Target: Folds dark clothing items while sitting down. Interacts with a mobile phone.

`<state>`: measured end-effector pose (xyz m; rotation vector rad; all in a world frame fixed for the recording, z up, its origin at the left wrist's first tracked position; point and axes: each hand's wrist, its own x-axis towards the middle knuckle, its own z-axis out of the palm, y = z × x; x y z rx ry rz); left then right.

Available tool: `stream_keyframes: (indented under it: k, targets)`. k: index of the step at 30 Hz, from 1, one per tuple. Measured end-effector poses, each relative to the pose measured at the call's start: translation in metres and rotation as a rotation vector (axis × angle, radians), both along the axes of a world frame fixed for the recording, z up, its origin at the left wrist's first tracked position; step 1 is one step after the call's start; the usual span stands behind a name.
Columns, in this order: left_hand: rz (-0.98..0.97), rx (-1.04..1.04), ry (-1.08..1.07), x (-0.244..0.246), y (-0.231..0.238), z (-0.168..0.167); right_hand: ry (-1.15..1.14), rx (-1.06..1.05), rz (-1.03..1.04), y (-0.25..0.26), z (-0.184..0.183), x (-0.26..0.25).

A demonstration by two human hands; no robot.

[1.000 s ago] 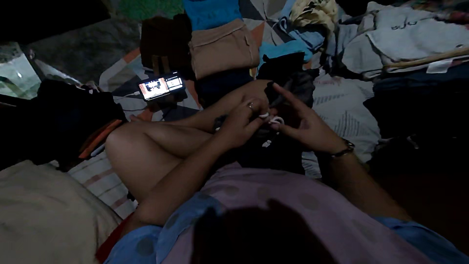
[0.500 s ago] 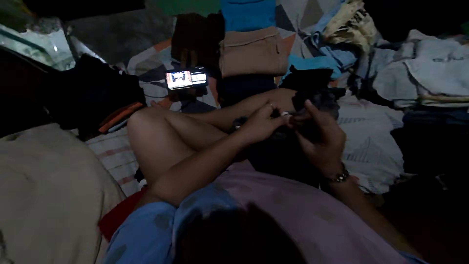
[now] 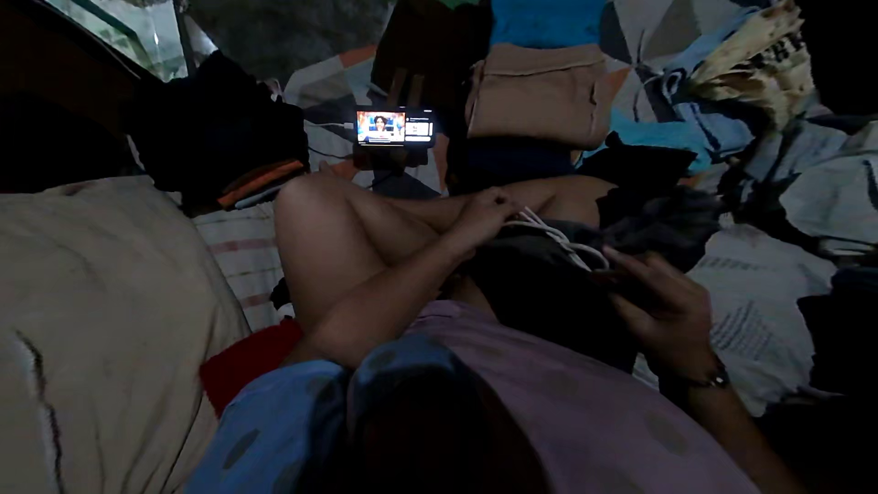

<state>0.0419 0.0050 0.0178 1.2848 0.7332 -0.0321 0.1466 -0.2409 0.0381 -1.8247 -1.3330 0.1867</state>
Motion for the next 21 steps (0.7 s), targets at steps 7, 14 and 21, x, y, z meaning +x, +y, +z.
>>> stream_keyframes:
  k: [7, 14, 21]
  targets:
    - [-0.022, 0.678, 0.558, -0.015, 0.071, -0.019, 0.298, -0.053, -0.010, 0.006, -0.012, 0.003]
    - [0.033, 0.648, 0.706, -0.007, 0.083, -0.037, -0.169, 0.004, -0.150, 0.009, -0.040, -0.006]
    - [0.044, 0.647, 0.728, -0.004, 0.087, -0.043, -0.168, 0.042, -0.131, 0.010, -0.042, -0.003]
